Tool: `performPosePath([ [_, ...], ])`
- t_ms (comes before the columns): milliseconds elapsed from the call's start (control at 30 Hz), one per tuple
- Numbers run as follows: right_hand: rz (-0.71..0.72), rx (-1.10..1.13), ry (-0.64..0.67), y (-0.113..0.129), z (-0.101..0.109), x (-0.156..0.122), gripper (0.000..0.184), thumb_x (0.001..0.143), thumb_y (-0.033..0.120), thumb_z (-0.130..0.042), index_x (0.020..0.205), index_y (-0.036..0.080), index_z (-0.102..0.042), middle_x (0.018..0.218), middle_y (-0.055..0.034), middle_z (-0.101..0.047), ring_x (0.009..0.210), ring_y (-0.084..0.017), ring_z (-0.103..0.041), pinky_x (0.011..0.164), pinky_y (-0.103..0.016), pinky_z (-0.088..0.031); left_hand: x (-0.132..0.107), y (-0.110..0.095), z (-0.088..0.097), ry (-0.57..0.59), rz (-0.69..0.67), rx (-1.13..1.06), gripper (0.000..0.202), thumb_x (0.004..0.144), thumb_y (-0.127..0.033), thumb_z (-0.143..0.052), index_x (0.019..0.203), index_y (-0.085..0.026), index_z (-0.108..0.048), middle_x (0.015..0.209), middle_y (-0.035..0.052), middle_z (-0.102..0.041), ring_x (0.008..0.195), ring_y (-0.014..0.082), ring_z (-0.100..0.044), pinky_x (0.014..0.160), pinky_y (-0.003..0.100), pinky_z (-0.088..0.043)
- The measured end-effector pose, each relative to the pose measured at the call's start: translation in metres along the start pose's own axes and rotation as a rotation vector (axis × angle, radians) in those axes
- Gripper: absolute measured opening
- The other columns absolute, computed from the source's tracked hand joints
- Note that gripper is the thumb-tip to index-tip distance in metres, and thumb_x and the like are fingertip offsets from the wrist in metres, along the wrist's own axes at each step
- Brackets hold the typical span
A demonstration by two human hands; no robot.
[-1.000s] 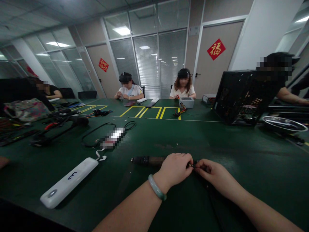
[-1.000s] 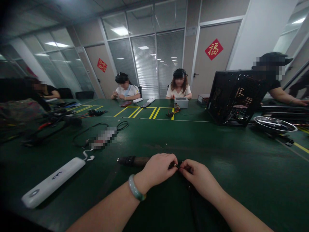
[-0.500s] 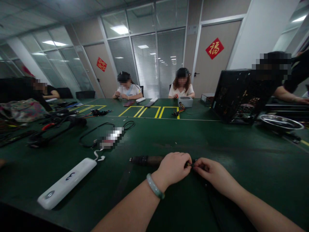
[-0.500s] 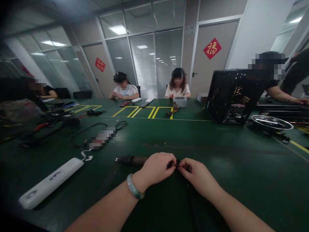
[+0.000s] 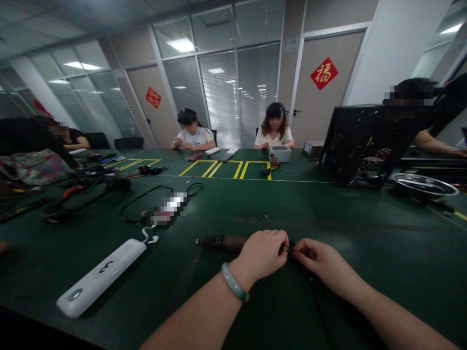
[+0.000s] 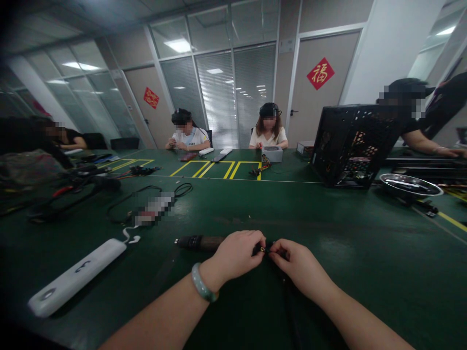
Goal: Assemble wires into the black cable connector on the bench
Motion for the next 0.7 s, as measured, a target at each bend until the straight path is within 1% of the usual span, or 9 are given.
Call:
performPosePath([
  [267,0.005,-0.014,-0.025,0.0007,0.0018,0.0005,0.018,0.089,0.036,-0.053,0.091,0.024,-0.066,0.083,0.0006,-0.067,0.069,-0.016,-0.061,0.059,-0.024,-0.043,-0.0001,-0.0003,0.0014,-0.009,-0.017,-0.004,0.01,0.087,-0.024,-0.059,0.095,-0.022,-0.054,0.094,-0.0017,-0.063,0.086,0.0177,-0.059,0.076,0.031,-0.046],
  [467,0.028,-0.003,-0.034,0.0007,0.0023,0.0014,0.017,0.089,0.034,-0.054,0.093,0.024,-0.066,0.086,0.0003,-0.068,0.076,-0.017,-0.062,0.065,-0.025,-0.045,0.0006,0.0004,-0.0009,0.009,0.005,-0.011,0.011,0.086,-0.024,-0.058,0.096,-0.021,-0.055,0.094,0.0006,-0.064,0.086,0.0194,-0.06,0.078,0.032,-0.046],
  [700,0.025,-0.034,-0.044,-0.0005,0.0011,0.0013,0.018,0.09,0.037,-0.054,0.096,0.025,-0.067,0.089,-0.0003,-0.068,0.076,-0.018,-0.062,0.063,-0.025,-0.045,0.001,0.0016,-0.0015,0.015,0.016,-0.012,0.011,0.086,-0.025,-0.059,0.097,-0.022,-0.056,0.094,-0.0002,-0.064,0.088,0.0191,-0.06,0.079,0.032,-0.046],
])
Point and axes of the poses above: each hand's wrist, its own x-axis towards the middle knuckle, its own z-axis out of the back of the hand, y = z × x, the point moved 1 cm from there along x, towards the middle knuckle
